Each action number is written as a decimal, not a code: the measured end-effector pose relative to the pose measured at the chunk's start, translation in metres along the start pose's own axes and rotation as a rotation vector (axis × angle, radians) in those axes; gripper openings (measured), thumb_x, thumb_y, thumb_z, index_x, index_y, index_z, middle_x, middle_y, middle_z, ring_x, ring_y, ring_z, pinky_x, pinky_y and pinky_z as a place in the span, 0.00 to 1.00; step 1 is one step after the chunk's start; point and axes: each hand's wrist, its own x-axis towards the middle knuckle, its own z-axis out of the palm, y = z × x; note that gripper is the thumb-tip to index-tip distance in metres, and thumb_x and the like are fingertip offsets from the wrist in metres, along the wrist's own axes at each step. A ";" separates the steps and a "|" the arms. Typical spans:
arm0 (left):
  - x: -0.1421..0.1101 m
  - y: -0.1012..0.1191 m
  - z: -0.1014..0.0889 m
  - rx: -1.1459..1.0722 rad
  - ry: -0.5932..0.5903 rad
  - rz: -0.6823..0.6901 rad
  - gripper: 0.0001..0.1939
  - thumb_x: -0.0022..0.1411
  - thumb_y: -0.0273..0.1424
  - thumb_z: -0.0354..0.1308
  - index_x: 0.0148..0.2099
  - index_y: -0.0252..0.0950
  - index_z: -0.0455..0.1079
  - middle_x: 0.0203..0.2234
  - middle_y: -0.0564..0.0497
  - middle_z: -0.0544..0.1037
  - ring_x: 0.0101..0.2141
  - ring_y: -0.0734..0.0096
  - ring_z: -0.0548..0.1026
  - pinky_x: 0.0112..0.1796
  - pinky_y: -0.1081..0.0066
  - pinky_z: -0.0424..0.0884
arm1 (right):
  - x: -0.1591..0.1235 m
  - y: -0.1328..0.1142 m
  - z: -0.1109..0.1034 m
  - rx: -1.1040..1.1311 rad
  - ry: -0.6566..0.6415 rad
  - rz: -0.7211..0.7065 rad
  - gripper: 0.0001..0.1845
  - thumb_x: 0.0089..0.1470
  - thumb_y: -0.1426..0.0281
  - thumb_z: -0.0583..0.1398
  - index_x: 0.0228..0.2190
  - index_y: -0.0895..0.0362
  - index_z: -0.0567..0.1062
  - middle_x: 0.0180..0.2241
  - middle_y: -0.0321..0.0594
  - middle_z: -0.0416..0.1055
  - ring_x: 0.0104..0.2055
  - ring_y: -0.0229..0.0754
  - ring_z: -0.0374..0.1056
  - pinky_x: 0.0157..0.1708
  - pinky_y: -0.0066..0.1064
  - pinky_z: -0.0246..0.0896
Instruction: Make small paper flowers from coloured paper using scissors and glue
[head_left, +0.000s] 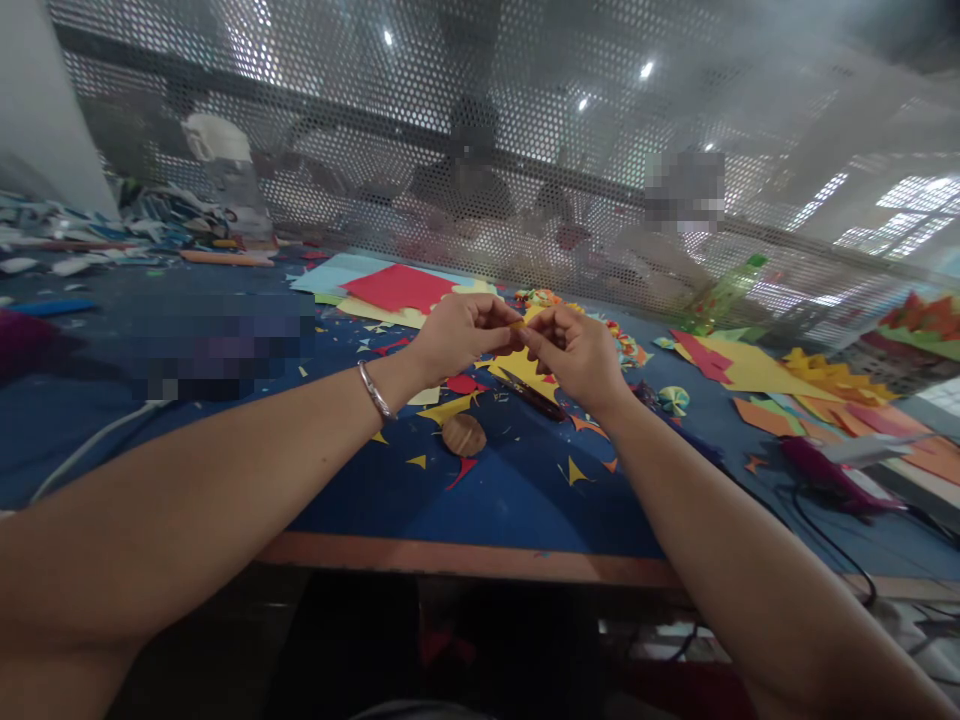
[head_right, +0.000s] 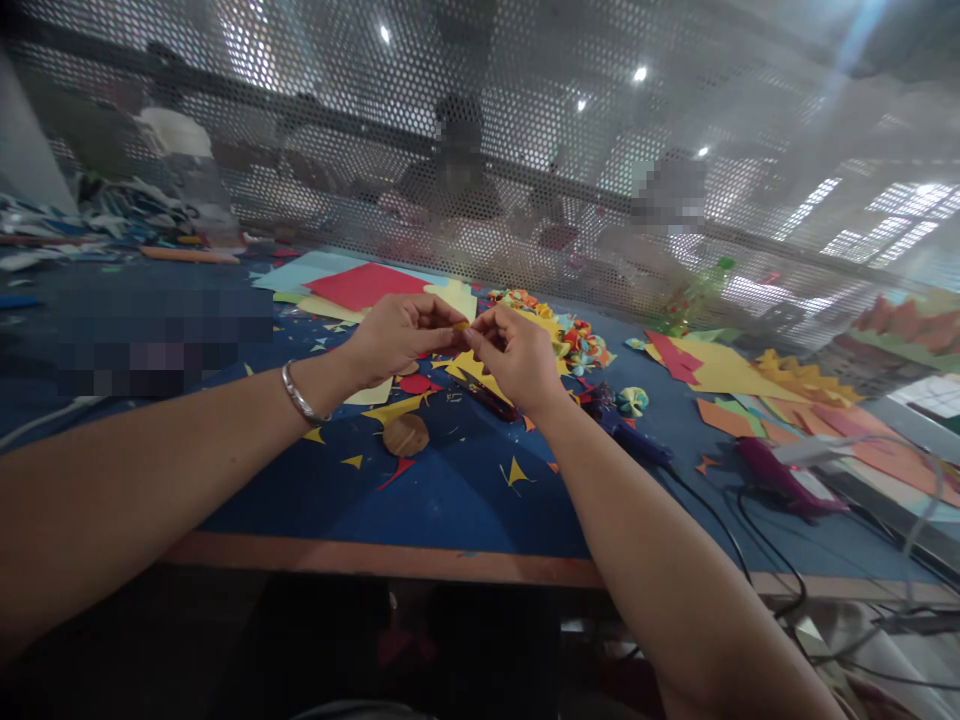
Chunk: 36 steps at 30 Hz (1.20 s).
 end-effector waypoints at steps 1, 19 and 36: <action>0.000 0.001 0.000 0.019 -0.002 0.002 0.05 0.55 0.22 0.64 0.36 0.30 0.72 0.27 0.50 0.79 0.29 0.75 0.78 0.39 0.69 0.75 | 0.000 0.000 0.000 0.000 0.000 0.000 0.18 0.54 0.54 0.63 0.30 0.56 0.71 0.22 0.34 0.69 0.20 0.33 0.65 0.22 0.28 0.63; 0.002 -0.002 -0.007 0.151 -0.099 0.118 0.13 0.53 0.23 0.64 0.41 0.33 0.66 0.24 0.52 0.77 0.29 0.73 0.78 0.34 0.71 0.72 | 0.000 0.002 -0.003 -0.035 -0.007 -0.034 0.12 0.54 0.61 0.63 0.29 0.57 0.71 0.21 0.32 0.68 0.19 0.31 0.65 0.20 0.25 0.61; 0.004 -0.008 -0.009 0.215 -0.128 0.144 0.16 0.54 0.24 0.64 0.45 0.33 0.66 0.27 0.50 0.79 0.28 0.74 0.77 0.32 0.72 0.71 | 0.002 -0.001 -0.004 0.097 -0.077 0.038 0.15 0.52 0.59 0.65 0.30 0.58 0.71 0.22 0.33 0.69 0.18 0.30 0.64 0.19 0.24 0.61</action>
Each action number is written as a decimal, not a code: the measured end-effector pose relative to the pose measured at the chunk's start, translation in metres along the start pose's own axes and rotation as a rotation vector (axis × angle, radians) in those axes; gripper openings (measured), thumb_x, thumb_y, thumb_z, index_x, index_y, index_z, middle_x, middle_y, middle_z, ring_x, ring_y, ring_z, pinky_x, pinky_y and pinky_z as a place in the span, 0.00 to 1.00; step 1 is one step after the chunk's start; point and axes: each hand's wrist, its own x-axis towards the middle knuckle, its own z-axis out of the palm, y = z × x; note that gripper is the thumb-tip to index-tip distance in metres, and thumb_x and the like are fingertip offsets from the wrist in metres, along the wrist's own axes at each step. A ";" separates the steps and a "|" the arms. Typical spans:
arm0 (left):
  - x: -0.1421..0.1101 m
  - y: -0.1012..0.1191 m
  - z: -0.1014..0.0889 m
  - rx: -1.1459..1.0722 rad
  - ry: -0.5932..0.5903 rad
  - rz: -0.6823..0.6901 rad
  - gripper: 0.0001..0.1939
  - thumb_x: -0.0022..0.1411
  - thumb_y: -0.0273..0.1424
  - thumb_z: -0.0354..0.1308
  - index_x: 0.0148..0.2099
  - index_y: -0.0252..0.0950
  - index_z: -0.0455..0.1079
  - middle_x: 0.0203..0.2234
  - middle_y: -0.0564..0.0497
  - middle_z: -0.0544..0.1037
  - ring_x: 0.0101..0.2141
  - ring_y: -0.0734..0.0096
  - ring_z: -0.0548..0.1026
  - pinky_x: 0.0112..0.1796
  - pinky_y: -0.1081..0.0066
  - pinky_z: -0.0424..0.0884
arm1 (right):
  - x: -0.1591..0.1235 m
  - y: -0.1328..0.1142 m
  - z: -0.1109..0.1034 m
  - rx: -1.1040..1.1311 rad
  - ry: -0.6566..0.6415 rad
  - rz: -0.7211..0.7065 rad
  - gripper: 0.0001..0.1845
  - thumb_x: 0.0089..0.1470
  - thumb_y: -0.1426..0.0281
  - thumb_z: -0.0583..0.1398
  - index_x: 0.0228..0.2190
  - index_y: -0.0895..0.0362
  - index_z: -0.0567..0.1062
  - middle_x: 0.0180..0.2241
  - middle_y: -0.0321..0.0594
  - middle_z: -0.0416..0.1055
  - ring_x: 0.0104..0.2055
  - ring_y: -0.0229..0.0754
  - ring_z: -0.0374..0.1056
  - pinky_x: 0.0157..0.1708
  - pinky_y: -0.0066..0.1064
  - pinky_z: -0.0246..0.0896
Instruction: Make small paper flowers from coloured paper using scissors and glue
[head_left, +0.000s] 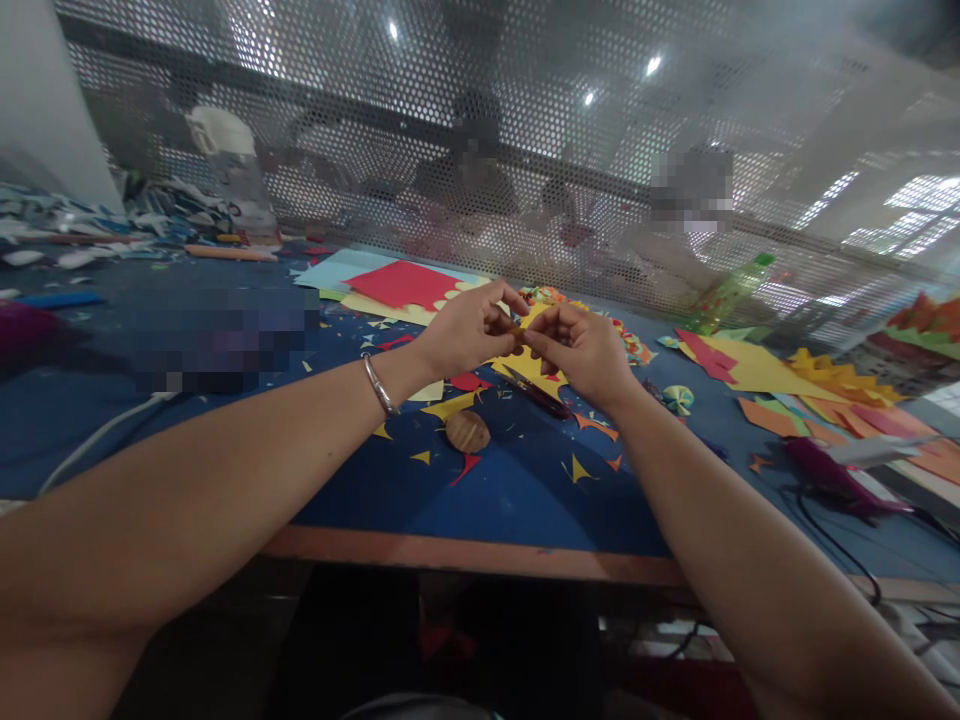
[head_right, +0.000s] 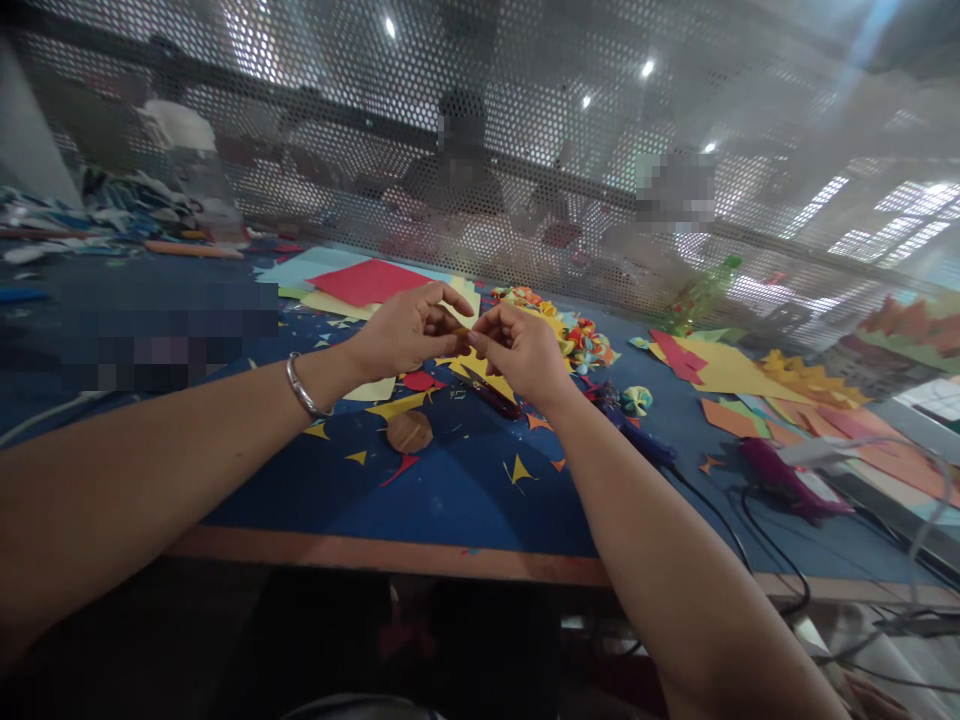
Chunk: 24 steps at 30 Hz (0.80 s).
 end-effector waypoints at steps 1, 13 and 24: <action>0.000 0.001 0.001 -0.045 0.006 -0.054 0.15 0.54 0.24 0.64 0.44 0.33 0.66 0.26 0.50 0.79 0.27 0.75 0.77 0.33 0.71 0.72 | 0.000 0.000 0.000 0.013 -0.002 0.011 0.16 0.51 0.58 0.66 0.30 0.58 0.71 0.22 0.33 0.69 0.18 0.30 0.64 0.19 0.24 0.61; 0.000 -0.004 -0.005 -0.248 -0.142 -0.289 0.06 0.55 0.28 0.67 0.32 0.30 0.74 0.28 0.48 0.81 0.29 0.75 0.79 0.37 0.71 0.75 | 0.001 0.002 -0.002 0.140 -0.046 0.091 0.20 0.48 0.55 0.67 0.31 0.58 0.72 0.22 0.33 0.71 0.18 0.30 0.64 0.18 0.24 0.61; -0.001 0.010 -0.018 -0.199 -0.279 -0.280 0.14 0.54 0.38 0.68 0.34 0.31 0.77 0.33 0.44 0.83 0.34 0.68 0.81 0.41 0.68 0.76 | 0.000 -0.004 -0.005 0.241 -0.121 0.136 0.19 0.49 0.56 0.68 0.30 0.58 0.71 0.22 0.32 0.70 0.18 0.29 0.63 0.18 0.23 0.60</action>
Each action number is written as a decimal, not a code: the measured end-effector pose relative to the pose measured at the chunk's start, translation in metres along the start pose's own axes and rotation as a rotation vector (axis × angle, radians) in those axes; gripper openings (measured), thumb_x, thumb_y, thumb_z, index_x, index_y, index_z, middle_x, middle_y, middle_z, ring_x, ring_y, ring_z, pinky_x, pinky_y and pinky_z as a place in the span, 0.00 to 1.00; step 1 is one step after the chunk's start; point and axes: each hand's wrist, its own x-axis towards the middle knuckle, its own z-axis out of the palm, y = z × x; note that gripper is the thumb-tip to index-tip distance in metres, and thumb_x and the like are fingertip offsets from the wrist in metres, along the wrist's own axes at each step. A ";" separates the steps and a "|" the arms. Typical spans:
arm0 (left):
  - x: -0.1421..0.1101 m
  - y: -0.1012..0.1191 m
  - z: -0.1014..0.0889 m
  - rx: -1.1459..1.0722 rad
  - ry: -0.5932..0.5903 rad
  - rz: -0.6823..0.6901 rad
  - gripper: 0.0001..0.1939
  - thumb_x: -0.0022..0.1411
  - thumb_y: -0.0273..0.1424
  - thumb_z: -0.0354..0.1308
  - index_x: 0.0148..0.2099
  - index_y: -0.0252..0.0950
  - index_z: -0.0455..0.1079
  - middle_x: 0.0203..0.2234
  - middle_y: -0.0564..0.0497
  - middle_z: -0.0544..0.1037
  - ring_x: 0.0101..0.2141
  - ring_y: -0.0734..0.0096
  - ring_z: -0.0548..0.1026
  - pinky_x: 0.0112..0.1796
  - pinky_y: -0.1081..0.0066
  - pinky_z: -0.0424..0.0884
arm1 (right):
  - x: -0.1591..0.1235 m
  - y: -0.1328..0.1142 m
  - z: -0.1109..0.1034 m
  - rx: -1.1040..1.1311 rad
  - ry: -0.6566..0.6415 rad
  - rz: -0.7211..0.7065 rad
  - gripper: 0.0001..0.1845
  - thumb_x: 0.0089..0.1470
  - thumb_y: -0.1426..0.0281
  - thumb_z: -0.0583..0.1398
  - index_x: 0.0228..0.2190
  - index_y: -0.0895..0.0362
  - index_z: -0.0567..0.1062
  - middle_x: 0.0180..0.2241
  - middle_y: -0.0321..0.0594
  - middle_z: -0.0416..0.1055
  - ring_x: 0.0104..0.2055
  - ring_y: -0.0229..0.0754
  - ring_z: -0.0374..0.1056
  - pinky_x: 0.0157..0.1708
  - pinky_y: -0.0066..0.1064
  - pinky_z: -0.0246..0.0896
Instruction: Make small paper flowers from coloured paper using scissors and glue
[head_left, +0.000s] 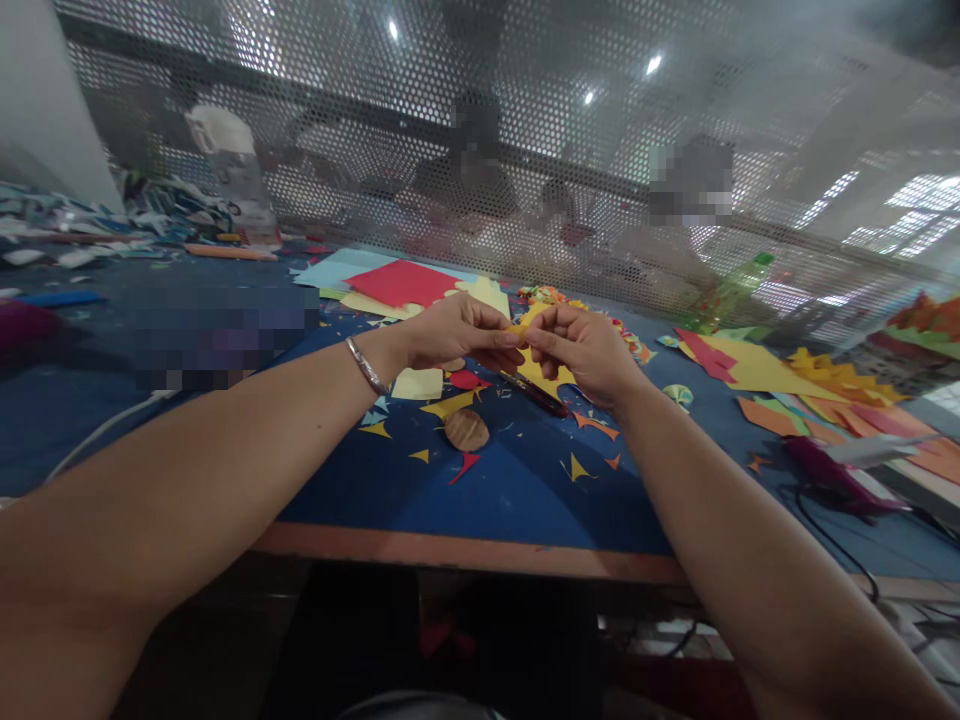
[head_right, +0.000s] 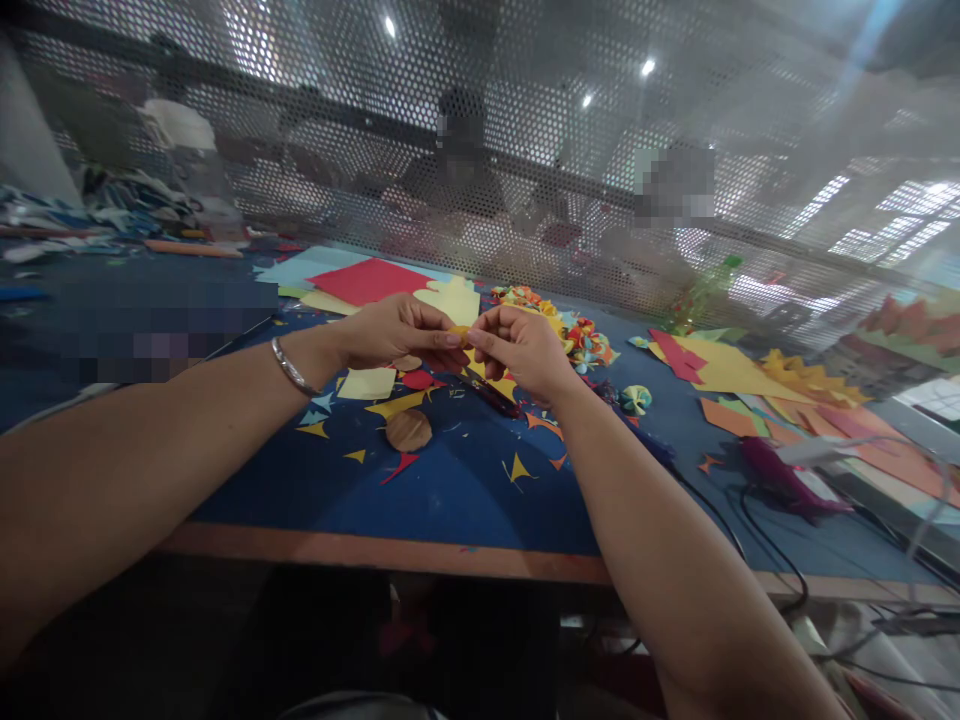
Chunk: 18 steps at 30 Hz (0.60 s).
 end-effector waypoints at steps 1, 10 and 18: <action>0.000 0.000 -0.001 0.016 -0.003 0.009 0.13 0.55 0.38 0.67 0.35 0.31 0.77 0.33 0.44 0.83 0.34 0.69 0.81 0.40 0.68 0.76 | 0.000 0.000 0.000 -0.009 -0.009 0.006 0.19 0.49 0.56 0.67 0.30 0.58 0.71 0.22 0.32 0.70 0.18 0.30 0.63 0.19 0.23 0.60; 0.006 -0.008 0.003 0.286 0.117 0.093 0.09 0.61 0.33 0.61 0.32 0.32 0.72 0.25 0.49 0.80 0.26 0.75 0.78 0.31 0.75 0.74 | 0.001 0.005 -0.003 -0.060 -0.007 0.057 0.18 0.50 0.57 0.66 0.30 0.59 0.72 0.21 0.33 0.71 0.17 0.30 0.63 0.18 0.23 0.59; 0.007 -0.008 0.009 0.223 0.178 0.111 0.09 0.62 0.34 0.60 0.35 0.31 0.72 0.29 0.47 0.82 0.29 0.74 0.80 0.34 0.74 0.76 | 0.002 0.007 -0.003 -0.092 0.005 0.022 0.15 0.52 0.60 0.65 0.31 0.59 0.72 0.22 0.33 0.71 0.17 0.30 0.63 0.17 0.24 0.58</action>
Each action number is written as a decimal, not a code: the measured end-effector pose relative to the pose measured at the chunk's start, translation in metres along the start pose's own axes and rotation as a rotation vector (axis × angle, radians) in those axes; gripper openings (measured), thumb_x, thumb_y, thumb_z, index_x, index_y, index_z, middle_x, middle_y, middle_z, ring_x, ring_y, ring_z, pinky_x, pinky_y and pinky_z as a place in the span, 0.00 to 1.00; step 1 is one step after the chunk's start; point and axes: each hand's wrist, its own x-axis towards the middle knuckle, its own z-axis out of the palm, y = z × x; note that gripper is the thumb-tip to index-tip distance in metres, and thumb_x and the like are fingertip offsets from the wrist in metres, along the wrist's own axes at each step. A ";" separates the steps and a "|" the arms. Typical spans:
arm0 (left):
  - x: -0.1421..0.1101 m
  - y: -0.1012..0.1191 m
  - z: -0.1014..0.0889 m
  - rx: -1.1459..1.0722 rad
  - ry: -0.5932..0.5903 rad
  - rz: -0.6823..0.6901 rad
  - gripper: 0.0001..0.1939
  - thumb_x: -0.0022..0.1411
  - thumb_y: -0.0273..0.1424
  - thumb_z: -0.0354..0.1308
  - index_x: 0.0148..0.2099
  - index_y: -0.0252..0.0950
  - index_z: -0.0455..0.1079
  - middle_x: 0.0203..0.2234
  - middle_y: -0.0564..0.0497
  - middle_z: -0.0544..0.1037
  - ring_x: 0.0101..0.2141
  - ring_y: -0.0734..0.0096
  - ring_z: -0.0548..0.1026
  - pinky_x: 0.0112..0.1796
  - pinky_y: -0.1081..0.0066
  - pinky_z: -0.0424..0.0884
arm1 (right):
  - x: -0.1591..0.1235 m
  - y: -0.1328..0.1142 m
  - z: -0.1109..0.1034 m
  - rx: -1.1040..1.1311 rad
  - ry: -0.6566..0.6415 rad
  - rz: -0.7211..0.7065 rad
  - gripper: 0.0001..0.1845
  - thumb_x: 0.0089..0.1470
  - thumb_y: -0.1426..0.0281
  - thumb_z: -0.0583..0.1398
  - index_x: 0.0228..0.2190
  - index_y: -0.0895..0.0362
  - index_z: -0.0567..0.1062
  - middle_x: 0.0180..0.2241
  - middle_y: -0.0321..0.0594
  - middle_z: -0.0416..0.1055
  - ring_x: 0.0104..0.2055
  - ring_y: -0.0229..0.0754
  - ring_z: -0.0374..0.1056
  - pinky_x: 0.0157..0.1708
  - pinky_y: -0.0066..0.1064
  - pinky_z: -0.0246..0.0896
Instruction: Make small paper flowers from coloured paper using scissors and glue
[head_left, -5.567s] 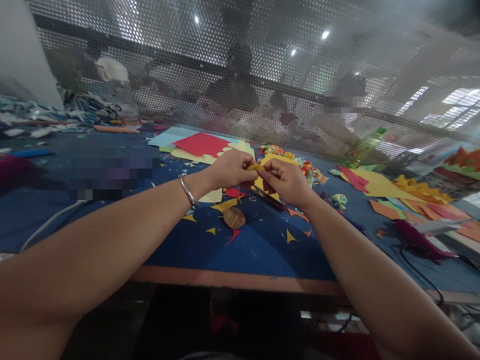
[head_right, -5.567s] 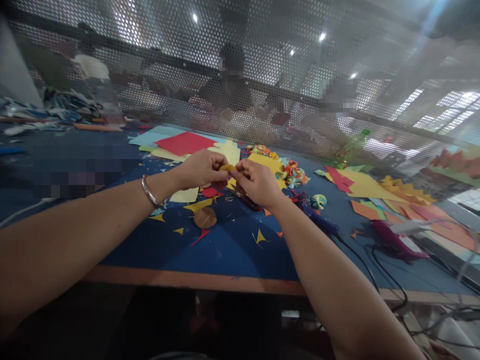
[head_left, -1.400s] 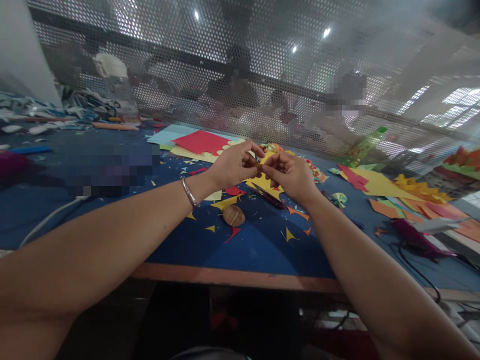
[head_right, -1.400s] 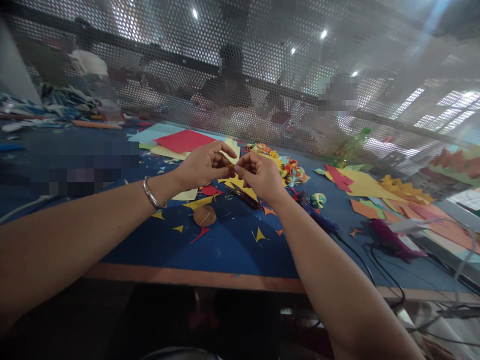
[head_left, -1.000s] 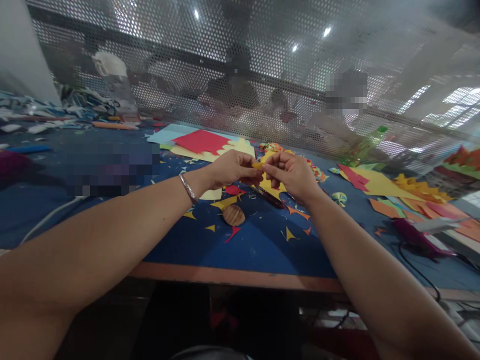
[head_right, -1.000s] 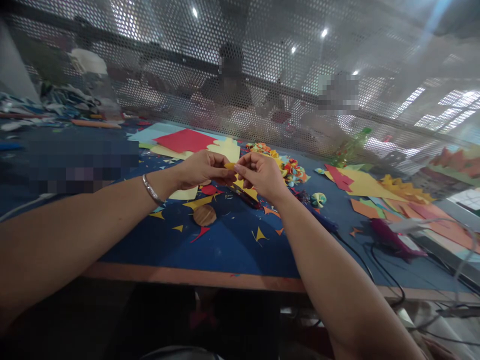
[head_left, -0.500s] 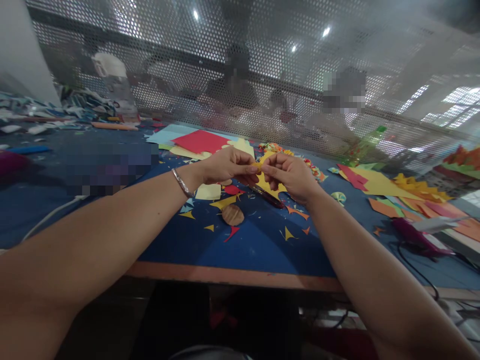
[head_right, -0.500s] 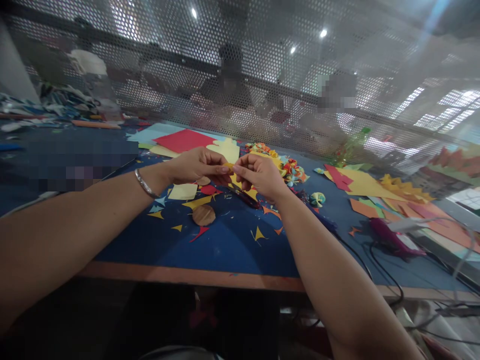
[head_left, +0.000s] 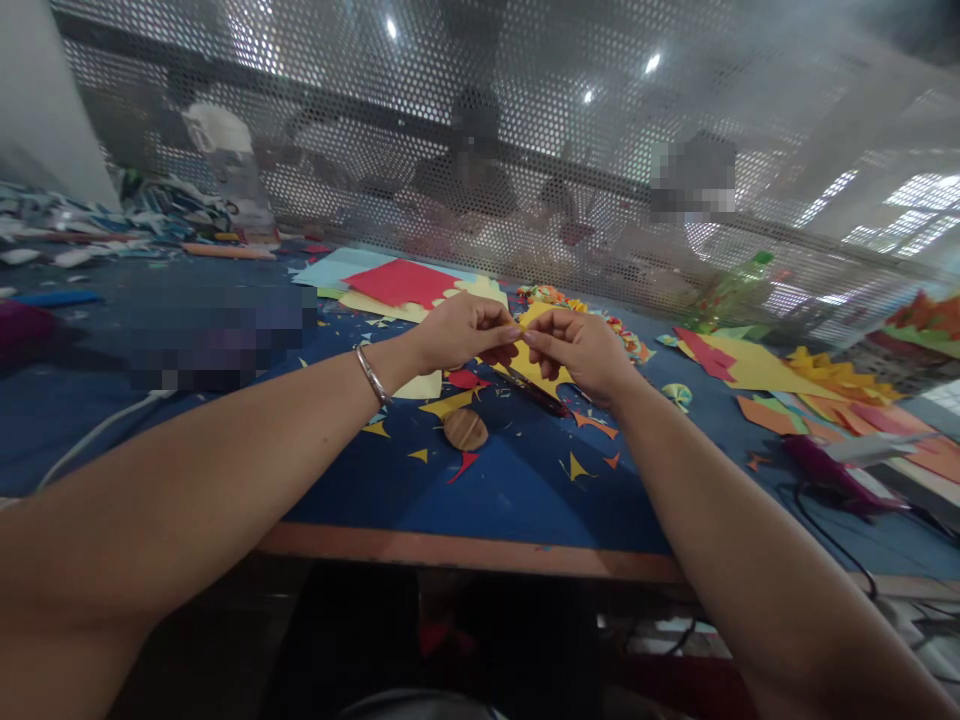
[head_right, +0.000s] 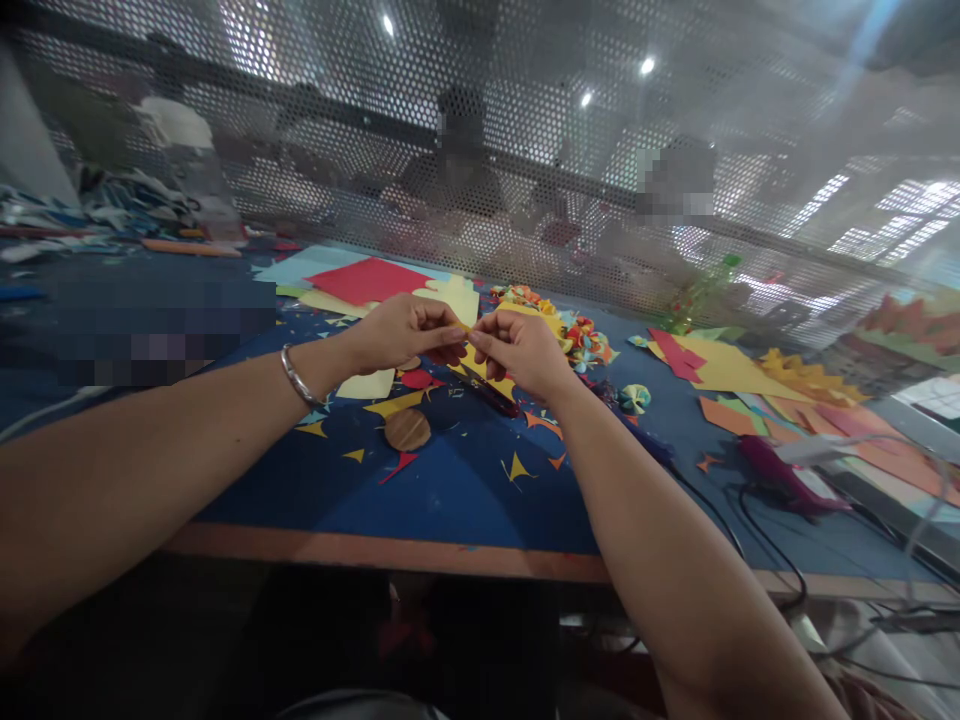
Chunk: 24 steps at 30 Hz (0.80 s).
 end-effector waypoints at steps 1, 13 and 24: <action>0.000 0.001 0.001 0.002 0.019 0.008 0.09 0.62 0.34 0.60 0.35 0.31 0.72 0.29 0.46 0.82 0.29 0.74 0.80 0.34 0.74 0.76 | 0.000 0.000 0.000 -0.004 0.000 -0.006 0.14 0.52 0.60 0.65 0.31 0.59 0.72 0.22 0.33 0.71 0.17 0.30 0.63 0.17 0.24 0.58; -0.001 0.005 0.003 0.103 0.094 0.148 0.08 0.60 0.31 0.61 0.32 0.32 0.71 0.21 0.50 0.78 0.23 0.77 0.75 0.27 0.76 0.73 | -0.001 -0.001 0.002 -0.018 -0.021 0.008 0.11 0.51 0.64 0.65 0.31 0.58 0.72 0.22 0.33 0.71 0.17 0.31 0.65 0.16 0.23 0.59; 0.002 -0.002 -0.035 0.711 -0.087 0.024 0.06 0.53 0.32 0.61 0.29 0.35 0.77 0.18 0.54 0.76 0.21 0.77 0.70 0.24 0.76 0.59 | -0.007 -0.004 0.001 -0.230 -0.293 0.206 0.08 0.52 0.65 0.63 0.28 0.57 0.72 0.20 0.33 0.70 0.15 0.32 0.63 0.13 0.23 0.56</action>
